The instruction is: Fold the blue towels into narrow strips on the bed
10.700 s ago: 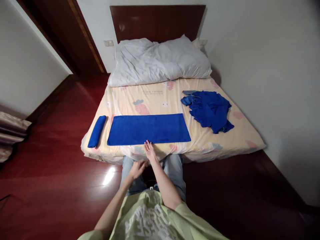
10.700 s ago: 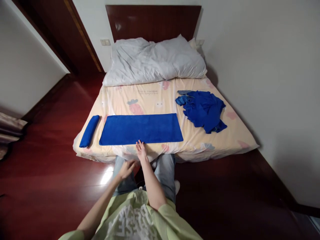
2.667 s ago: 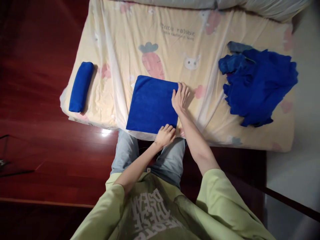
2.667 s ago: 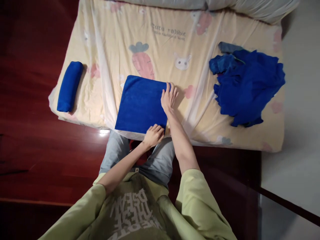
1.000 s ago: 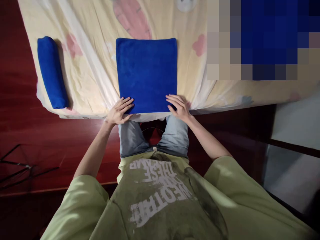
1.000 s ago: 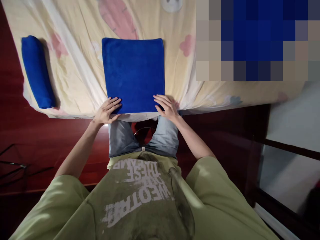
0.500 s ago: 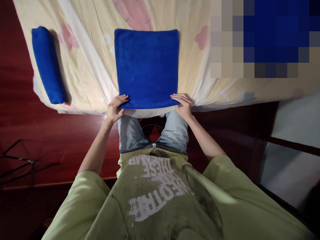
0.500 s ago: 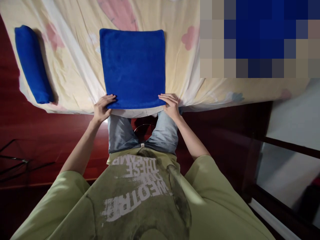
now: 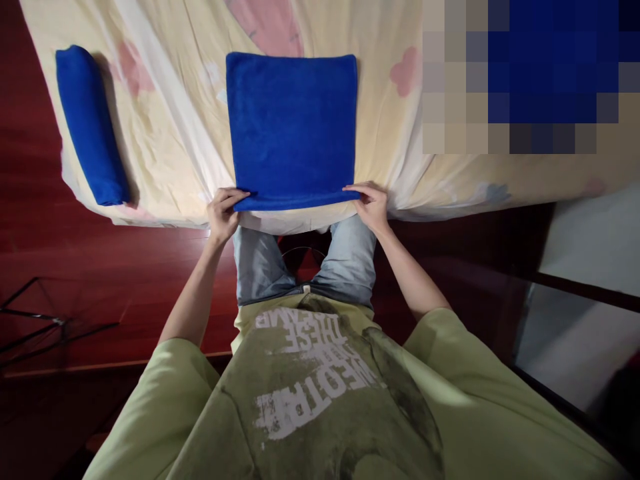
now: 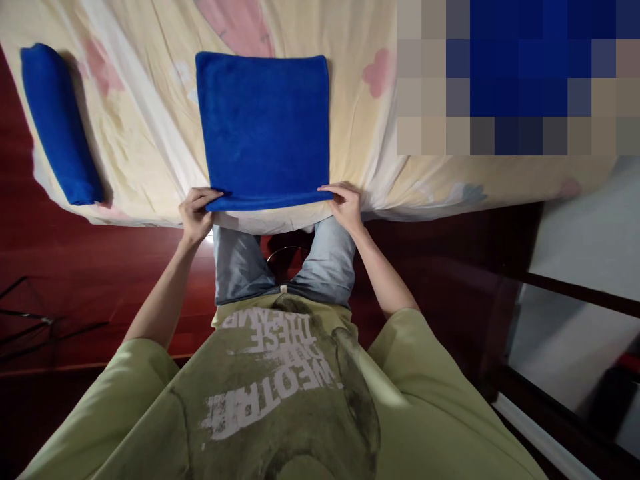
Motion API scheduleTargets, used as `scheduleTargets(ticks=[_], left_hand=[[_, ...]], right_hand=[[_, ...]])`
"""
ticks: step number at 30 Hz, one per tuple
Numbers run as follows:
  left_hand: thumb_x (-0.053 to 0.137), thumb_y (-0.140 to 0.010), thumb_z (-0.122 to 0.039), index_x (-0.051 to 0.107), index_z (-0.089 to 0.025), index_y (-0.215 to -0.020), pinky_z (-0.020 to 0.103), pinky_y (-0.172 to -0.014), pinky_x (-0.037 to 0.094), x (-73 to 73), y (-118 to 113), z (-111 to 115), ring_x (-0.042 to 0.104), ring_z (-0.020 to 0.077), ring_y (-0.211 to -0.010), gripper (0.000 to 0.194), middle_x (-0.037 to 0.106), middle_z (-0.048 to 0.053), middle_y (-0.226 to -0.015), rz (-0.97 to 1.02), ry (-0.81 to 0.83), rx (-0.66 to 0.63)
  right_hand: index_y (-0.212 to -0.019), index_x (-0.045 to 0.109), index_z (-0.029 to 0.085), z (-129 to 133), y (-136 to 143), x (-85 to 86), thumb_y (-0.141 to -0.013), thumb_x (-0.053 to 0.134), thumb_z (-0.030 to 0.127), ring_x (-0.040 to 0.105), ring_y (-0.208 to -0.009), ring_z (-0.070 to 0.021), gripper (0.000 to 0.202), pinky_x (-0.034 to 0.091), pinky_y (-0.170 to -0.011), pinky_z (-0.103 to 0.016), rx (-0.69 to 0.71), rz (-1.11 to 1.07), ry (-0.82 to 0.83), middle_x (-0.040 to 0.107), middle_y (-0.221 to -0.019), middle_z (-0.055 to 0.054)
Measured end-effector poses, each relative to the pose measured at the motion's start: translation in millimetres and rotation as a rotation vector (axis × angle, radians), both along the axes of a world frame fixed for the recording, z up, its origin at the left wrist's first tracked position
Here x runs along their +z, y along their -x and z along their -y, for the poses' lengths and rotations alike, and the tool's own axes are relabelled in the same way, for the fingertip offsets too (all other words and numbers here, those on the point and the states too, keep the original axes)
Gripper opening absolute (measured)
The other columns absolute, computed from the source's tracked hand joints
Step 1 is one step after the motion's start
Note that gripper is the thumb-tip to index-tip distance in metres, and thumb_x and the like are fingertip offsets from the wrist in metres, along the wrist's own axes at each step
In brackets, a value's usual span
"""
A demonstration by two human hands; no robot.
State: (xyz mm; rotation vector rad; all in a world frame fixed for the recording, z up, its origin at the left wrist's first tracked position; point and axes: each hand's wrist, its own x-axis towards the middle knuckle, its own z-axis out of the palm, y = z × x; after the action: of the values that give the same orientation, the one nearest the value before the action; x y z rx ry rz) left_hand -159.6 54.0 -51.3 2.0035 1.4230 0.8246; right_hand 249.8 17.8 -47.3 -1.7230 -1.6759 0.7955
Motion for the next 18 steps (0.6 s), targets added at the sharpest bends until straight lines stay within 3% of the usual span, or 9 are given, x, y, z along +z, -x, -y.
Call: scheduleTargets(ticks=[7, 13, 18], left_hand=[[0.043, -0.103, -0.06, 0.073, -0.02, -0.111, 0.036, -0.09, 0.056, -1.6, -1, -3, 0.069, 0.0234, -0.1, 0.051, 0.074, 0.01, -0.105, -0.004, 0.059, 0.12], [0.044, -0.103, -0.06, 0.067, -0.021, -0.089, 0.03, -0.066, 0.048, -5.3, -4, -4, 0.059, 0.0172, -0.07, 0.048, 0.06, 0.002, -0.07, 0.019, 0.073, 0.214], [0.048, -0.103, -0.057, 0.066, -0.02, -0.091, 0.029, -0.064, 0.044, -6.3, -5, -5, 0.055, 0.0164, -0.069, 0.043, 0.058, 0.002, -0.069, 0.031, 0.096, 0.227]], right_hand=[[-0.11, 0.072, 0.019, -6, 3, -11.2, -0.103, 0.049, 0.053, 0.073, -0.097, -0.0255, 0.042, 0.063, -0.09, -0.045, -0.14, -0.063, 0.027, 0.074, -0.096, -0.009], [-0.096, 0.067, 0.023, -7, 6, -9.8, -0.1, 0.043, 0.073, 0.069, -0.085, -0.023, 0.056, 0.065, -0.081, -0.042, -0.16, -0.097, 0.01, 0.062, -0.078, -0.003], [-0.084, 0.061, 0.024, -7, 7, -8.2, -0.096, 0.043, 0.079, 0.064, -0.077, -0.0201, 0.059, 0.062, -0.073, -0.036, -0.176, -0.125, -0.005, 0.051, -0.071, -0.001]])
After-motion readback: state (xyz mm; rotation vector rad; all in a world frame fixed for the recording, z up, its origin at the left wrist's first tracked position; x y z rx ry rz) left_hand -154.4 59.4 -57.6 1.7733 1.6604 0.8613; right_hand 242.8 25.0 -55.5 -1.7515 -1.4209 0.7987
